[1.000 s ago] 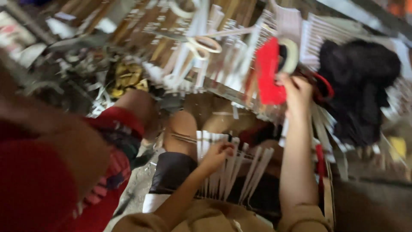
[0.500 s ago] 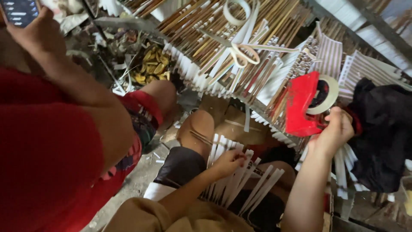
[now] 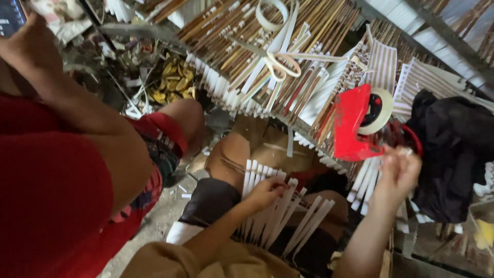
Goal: The person assembles white cylindrical sticks onto a bamboo frame, using tape to secure them. They repeatedly pick up sticks, align them, and apply tape to hold them in place.
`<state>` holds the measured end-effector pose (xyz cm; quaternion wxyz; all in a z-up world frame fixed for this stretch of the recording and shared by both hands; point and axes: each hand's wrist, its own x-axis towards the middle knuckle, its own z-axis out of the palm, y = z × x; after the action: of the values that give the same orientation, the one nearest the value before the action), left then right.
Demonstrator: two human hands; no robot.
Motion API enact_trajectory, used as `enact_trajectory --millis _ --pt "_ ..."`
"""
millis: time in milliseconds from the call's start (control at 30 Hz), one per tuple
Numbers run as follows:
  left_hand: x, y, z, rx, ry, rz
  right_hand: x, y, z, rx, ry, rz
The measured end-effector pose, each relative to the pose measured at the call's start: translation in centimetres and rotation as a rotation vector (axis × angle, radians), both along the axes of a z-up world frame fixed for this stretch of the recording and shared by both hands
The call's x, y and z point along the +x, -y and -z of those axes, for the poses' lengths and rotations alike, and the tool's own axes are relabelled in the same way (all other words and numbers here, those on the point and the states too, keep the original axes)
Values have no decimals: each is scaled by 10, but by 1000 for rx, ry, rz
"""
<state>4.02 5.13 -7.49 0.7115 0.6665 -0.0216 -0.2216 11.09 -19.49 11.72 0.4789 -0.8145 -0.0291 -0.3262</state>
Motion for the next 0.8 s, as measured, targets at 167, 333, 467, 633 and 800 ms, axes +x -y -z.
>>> enact_trajectory --millis 167,333,467,633,800 --pt "-5 2 -3 9 63 2 33 -26 -29 244 -214 -145" --pt "-3 -1 -10 78 40 6 36 -31 -39 242 -124 -136" --pt "-3 -4 -14 88 54 -7 -11 -25 -27 139 -32 -67" --pt "-1 -5 -11 40 75 -40 -9 4 3 -141 -37 -83" --pt "1 -9 -25 21 40 -96 -4 10 2 -62 -137 -176"
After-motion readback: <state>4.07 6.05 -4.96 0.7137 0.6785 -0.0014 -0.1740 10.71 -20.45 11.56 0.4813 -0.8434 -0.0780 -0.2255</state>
